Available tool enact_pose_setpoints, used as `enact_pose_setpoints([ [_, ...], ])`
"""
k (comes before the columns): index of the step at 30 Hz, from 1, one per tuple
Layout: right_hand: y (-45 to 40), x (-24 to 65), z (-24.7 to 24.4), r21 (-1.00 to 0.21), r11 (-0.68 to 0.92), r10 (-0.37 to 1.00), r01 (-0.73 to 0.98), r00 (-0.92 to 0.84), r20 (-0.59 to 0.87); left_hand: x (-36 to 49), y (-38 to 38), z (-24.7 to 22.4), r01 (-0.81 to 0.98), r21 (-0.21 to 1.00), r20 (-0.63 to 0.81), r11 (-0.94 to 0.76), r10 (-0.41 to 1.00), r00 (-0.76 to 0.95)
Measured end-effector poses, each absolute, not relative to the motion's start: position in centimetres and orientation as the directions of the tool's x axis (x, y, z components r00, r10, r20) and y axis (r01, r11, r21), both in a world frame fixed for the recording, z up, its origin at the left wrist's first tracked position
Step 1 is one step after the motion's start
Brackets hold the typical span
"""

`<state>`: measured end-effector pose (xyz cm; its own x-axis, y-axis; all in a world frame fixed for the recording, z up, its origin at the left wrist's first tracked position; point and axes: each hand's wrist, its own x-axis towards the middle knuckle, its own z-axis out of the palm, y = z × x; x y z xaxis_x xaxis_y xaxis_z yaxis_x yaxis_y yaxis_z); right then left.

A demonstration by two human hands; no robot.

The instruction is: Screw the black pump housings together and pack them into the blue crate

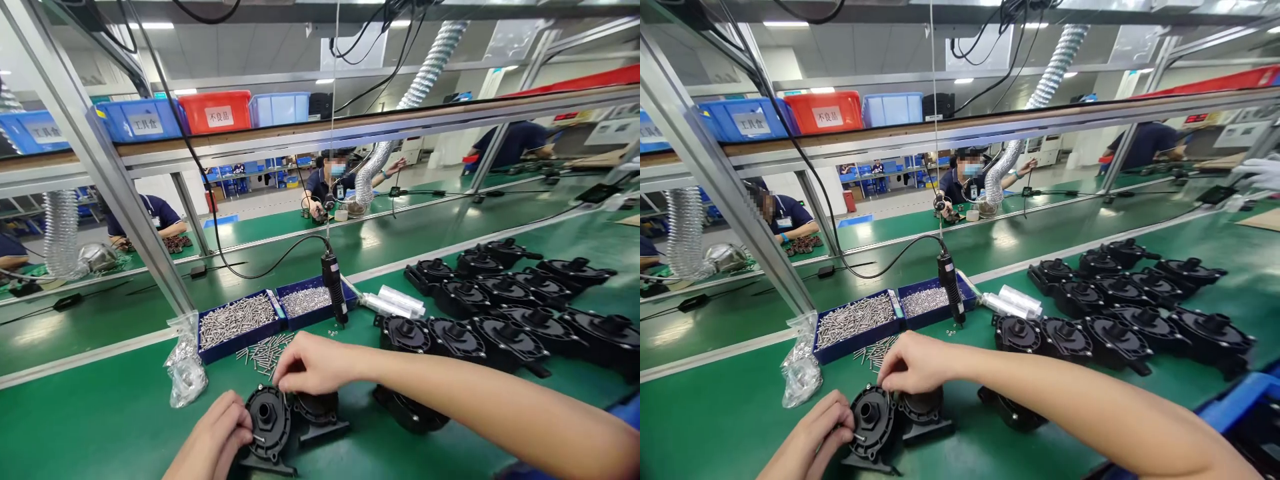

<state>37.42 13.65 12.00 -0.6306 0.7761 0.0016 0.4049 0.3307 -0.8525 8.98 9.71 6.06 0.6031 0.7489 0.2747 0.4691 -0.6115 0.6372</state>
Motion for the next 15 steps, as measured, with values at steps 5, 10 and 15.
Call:
enact_pose_setpoints([
  [5,11.3,37.1,12.0,-0.625,0.626,0.698,0.467,-0.692,0.183,9.5,9.4,6.7,0.475,0.701,0.224,-0.532,0.796,0.562],
  [10,10.8,37.1,10.5,-0.507,0.696,0.671,0.508,-0.711,0.209,8.4,10.2,7.0,0.435,0.745,0.102,-0.506,0.731,0.675],
  [15,10.3,37.3,9.9,-0.282,0.817,0.568,0.504,-0.788,0.236,8.0,10.5,6.8,0.430,0.752,0.090,-0.500,0.724,0.684],
])
